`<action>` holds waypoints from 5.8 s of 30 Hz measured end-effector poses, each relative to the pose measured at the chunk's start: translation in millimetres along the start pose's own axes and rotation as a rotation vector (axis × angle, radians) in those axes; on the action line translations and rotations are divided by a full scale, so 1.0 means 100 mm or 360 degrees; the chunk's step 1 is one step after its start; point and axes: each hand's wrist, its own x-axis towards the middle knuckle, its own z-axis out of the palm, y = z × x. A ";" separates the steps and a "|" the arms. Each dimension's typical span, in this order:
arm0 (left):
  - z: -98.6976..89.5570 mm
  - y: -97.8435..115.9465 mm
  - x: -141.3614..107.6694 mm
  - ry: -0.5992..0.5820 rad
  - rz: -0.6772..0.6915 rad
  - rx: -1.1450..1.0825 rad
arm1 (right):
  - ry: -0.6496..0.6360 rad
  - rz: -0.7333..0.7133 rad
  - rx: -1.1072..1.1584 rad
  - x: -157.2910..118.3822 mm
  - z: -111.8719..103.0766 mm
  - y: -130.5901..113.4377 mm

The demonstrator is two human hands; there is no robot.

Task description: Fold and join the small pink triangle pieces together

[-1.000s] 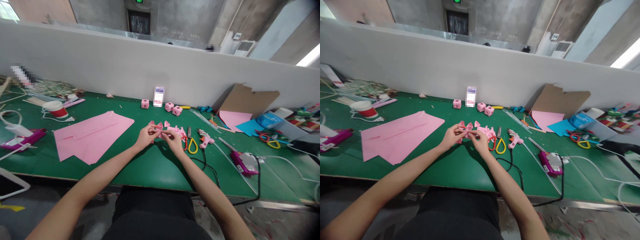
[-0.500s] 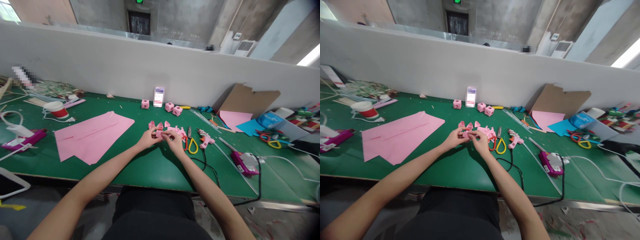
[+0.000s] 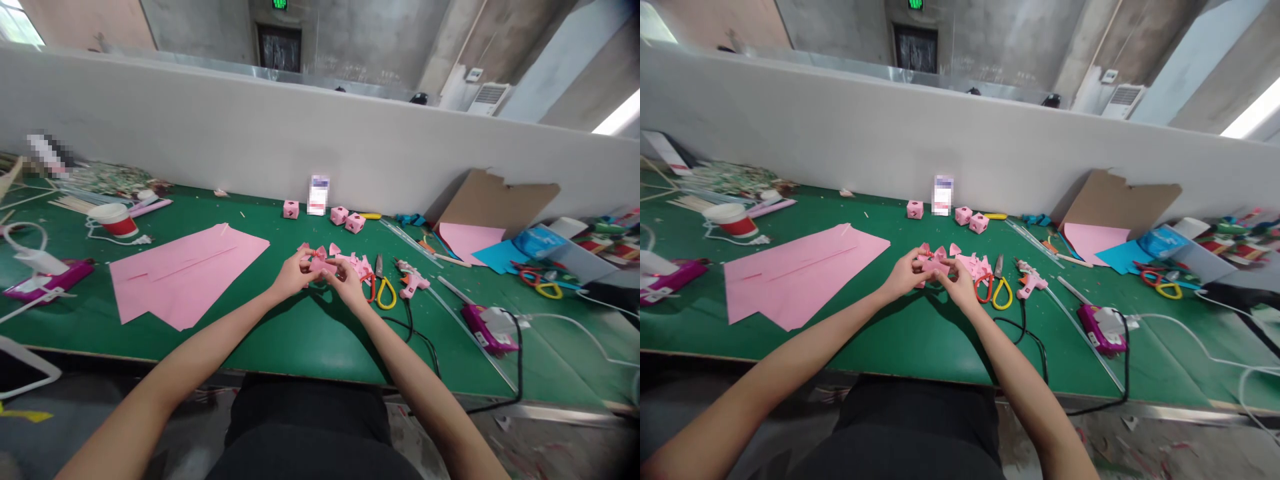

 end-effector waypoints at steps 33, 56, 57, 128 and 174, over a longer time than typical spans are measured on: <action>0.02 -0.02 0.04 0.0203 -0.0094 -0.0380 | 0.0014 0.0030 -0.0002 0.08 -0.05 0.11; -0.06 -0.06 0.06 0.0265 0.0046 -0.0061 | 0.0083 0.0134 0.0067 0.03 0.00 0.05; -0.06 -0.07 0.06 0.0255 0.0042 -0.0070 | 0.0086 0.0136 0.0074 0.04 0.00 0.05; -0.04 -0.12 0.03 0.0224 0.0019 0.0221 | 0.0159 0.0175 0.0280 0.07 -0.11 0.05; 0.07 -0.33 0.06 -0.0098 0.0156 0.0142 | -0.0308 0.0161 0.0159 0.01 -0.05 0.19</action>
